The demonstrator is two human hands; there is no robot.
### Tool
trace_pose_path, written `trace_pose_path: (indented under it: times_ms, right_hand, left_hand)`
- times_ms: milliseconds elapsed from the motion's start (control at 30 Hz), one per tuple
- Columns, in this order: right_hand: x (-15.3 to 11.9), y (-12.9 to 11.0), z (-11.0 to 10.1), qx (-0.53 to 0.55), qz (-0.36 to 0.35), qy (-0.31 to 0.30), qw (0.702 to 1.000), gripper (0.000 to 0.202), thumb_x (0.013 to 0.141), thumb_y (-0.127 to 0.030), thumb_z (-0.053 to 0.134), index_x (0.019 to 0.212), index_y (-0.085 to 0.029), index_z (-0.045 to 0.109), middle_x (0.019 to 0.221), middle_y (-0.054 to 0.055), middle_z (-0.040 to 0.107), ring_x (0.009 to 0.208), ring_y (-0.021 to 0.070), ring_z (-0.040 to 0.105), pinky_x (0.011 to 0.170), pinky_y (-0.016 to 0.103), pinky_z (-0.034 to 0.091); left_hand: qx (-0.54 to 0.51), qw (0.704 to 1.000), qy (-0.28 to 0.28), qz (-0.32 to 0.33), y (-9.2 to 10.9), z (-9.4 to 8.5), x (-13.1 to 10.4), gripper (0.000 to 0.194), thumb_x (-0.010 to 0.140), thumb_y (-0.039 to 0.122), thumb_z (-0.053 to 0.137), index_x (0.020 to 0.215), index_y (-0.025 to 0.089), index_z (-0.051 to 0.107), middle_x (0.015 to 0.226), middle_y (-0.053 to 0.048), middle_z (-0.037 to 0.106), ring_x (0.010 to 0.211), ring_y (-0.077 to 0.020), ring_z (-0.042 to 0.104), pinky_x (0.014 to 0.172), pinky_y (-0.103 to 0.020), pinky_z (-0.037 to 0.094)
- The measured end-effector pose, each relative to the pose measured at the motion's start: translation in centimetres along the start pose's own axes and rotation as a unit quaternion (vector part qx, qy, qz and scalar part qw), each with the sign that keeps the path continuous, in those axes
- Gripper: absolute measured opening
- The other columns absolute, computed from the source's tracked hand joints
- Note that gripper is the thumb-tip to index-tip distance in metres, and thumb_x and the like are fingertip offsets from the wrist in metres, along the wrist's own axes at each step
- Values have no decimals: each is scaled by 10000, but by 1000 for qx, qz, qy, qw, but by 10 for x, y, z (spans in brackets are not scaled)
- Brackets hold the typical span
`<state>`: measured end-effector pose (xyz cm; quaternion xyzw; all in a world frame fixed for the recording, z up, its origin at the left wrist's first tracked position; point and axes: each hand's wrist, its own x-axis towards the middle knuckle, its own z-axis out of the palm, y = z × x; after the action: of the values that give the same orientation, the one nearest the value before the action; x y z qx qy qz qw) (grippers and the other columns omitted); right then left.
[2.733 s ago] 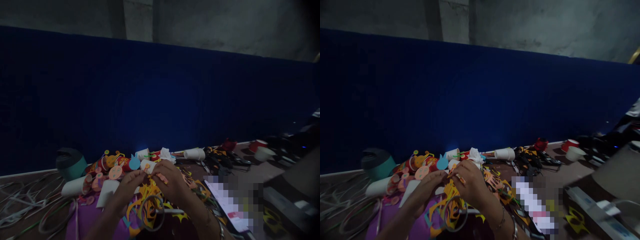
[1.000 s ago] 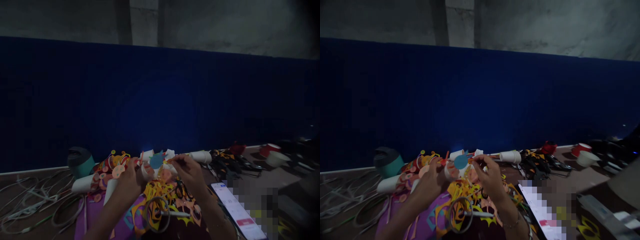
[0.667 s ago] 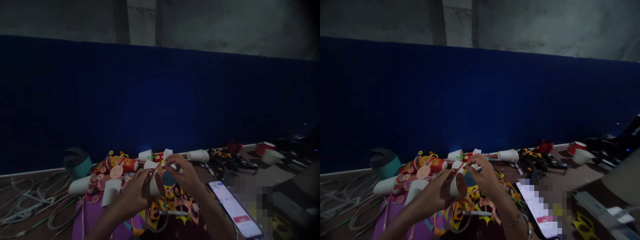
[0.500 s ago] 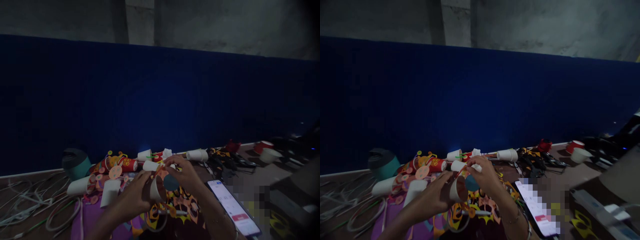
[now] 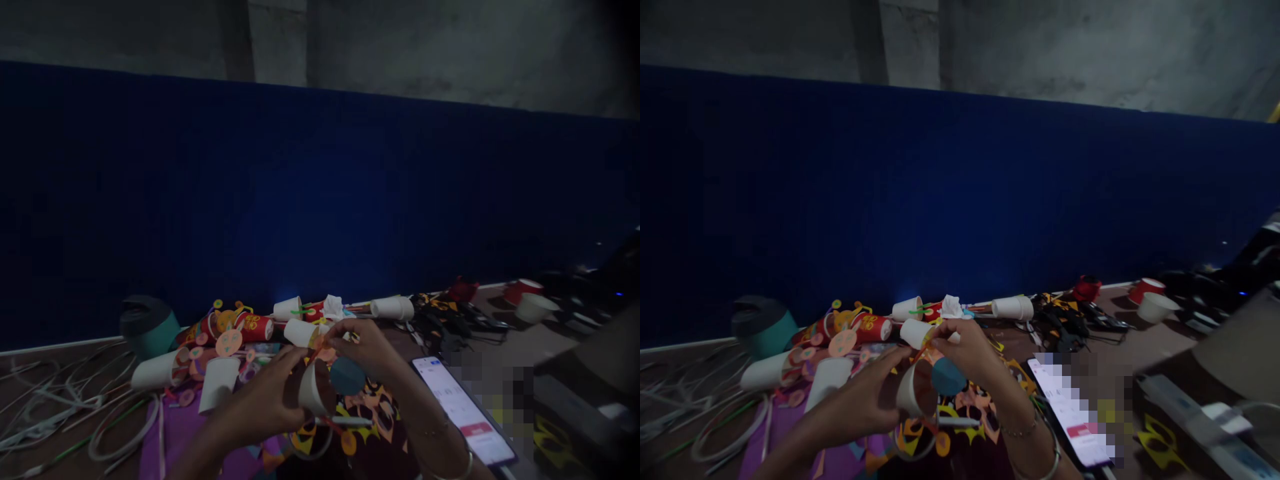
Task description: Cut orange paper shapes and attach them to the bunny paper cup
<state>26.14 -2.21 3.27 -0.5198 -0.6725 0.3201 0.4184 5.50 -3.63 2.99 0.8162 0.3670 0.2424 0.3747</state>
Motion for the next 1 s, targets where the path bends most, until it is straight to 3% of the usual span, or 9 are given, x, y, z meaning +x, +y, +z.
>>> trace_pose_path:
  times_ms: [367,633,867,1000]
  right_hand:
    - [0,-5,3,10,13,12,1000,58,684,-141,579,677,-159,634,666,8,642,646,137,574,593,237,436]
    - [0,1,6,4,0,30,1000,54,704,-156,564,707,-167,616,666,-1,618,633,129,551,597,236,429]
    - [0,3,10,12,-45,54,997,188,698,-120,541,869,-197,542,712,-18,544,694,133,544,575,216,436]
    - [-2,0,6,8,-36,35,999,199,717,-155,557,913,-194,558,724,-7,580,690,141,568,582,227,450]
  left_hand:
    - [2,1000,-25,-12,2,1,-1,587,600,187,618,1164,253,469,1075,-44,568,914,-221,541,763,-319,438]
    - [16,1000,-6,-23,2,-1,-5,662,581,187,645,1208,287,461,1168,-44,551,993,-257,530,812,-328,418]
    - [15,1000,-13,-23,2,2,-4,552,590,181,617,1126,252,502,1063,-51,578,910,-236,539,731,-306,428]
    - [2,1000,-6,-11,0,3,-3,568,591,182,607,1144,249,494,1075,-56,572,932,-244,532,756,-322,428]
